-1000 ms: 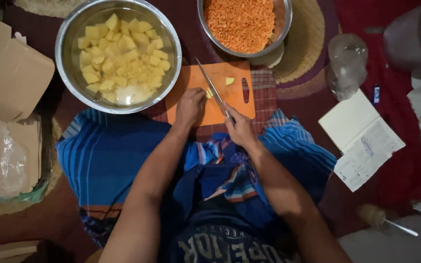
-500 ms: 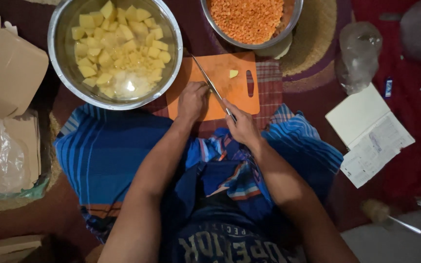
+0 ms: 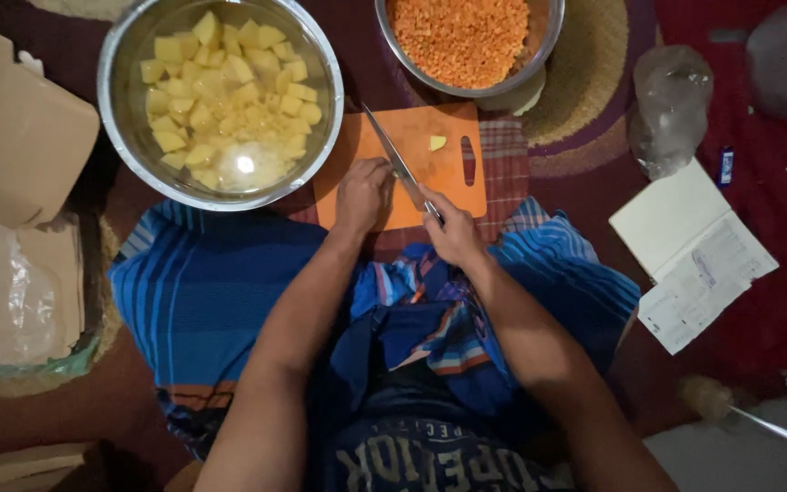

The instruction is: Slicing peeled potato chunks into smaller pieces on a cutting board using a knife

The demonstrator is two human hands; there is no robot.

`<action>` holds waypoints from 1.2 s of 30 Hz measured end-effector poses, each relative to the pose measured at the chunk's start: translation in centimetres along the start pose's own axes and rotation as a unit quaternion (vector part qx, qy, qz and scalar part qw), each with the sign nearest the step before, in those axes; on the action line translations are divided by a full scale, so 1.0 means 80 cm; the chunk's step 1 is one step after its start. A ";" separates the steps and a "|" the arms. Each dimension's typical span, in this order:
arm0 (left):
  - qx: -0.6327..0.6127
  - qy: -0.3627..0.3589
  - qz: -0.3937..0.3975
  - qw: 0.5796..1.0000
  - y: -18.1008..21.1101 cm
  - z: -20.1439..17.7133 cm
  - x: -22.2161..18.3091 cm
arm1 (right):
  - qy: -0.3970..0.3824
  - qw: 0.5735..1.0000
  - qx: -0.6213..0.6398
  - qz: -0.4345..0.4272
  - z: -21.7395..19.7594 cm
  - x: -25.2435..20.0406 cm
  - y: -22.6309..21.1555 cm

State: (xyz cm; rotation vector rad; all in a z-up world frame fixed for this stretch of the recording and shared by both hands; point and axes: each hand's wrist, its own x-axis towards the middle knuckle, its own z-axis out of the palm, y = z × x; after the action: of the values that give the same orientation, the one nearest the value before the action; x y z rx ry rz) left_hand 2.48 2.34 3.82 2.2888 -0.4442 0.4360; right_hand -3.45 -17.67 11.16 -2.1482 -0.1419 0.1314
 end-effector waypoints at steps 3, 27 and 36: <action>0.017 0.028 -0.023 0.999 -0.004 0.012 -0.008 | 0.022 1.000 0.004 0.009 -0.008 -0.012 -0.010; 0.003 -0.007 -0.066 0.998 0.013 -0.009 0.006 | -0.023 0.999 -0.023 0.007 -0.006 -0.002 -0.033; -0.024 -0.025 -0.059 0.998 -0.034 0.029 -0.004 | 0.049 0.995 0.082 0.010 -0.004 -0.007 0.004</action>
State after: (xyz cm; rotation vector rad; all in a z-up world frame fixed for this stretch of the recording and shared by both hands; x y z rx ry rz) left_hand 3.75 2.50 0.48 2.2702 -0.3391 0.3065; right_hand -3.91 -18.18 11.12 -1.9885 -0.0522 0.0476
